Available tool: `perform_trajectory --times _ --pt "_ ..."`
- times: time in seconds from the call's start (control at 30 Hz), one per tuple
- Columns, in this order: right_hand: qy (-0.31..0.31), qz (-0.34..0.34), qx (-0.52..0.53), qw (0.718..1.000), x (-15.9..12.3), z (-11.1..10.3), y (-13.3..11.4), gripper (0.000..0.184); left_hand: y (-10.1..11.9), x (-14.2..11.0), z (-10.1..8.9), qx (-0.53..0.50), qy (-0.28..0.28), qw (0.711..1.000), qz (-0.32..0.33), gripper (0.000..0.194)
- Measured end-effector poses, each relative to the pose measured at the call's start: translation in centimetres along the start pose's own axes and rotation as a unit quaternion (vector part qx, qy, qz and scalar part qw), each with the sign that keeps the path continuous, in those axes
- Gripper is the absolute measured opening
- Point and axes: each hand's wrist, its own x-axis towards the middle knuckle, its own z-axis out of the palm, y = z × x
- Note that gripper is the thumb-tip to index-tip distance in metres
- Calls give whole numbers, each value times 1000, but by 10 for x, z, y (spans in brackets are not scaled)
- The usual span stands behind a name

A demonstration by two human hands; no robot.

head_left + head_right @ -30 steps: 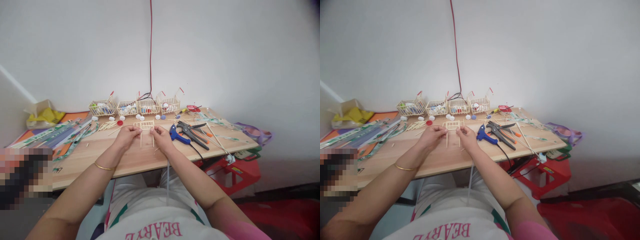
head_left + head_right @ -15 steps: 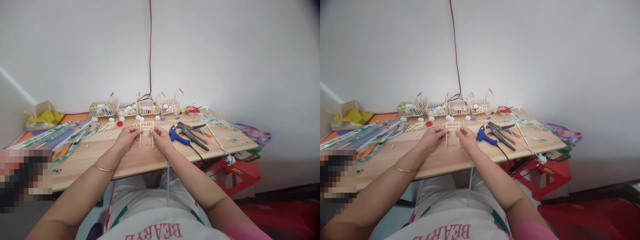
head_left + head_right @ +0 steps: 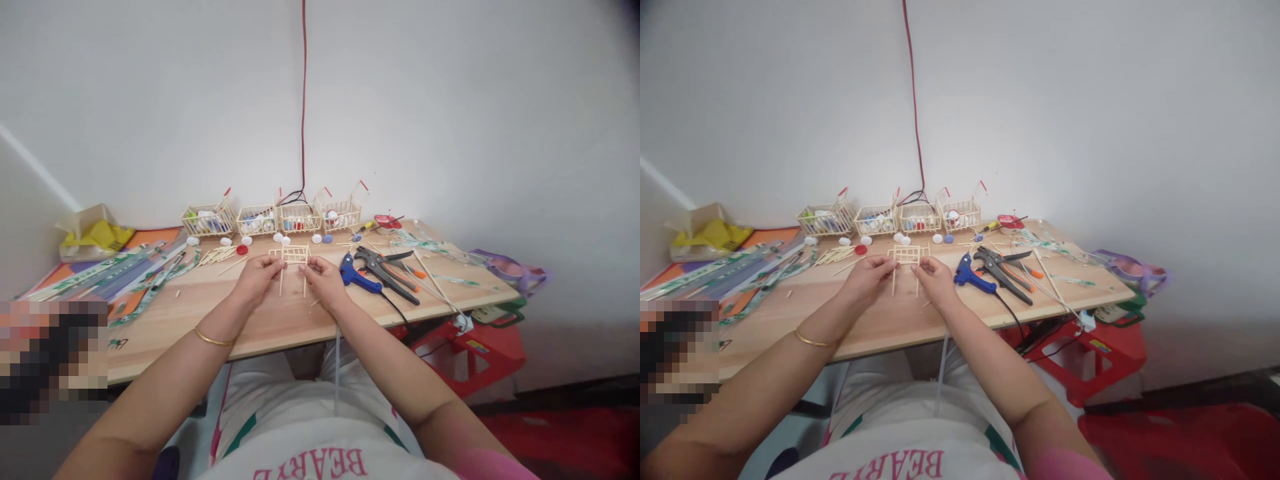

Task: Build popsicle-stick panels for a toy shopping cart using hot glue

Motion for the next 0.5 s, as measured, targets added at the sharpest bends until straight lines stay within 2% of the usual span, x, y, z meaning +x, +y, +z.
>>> perform_trajectory --times 0.27,0.5 --pt "16 -1 -13 1000 0 0 -1 29 2 -1 2 5 -4 1000 15 26" --pt "18 -4 -13 1000 -1 -1 -4 27 -4 1 1 2 -1 1000 17 27"
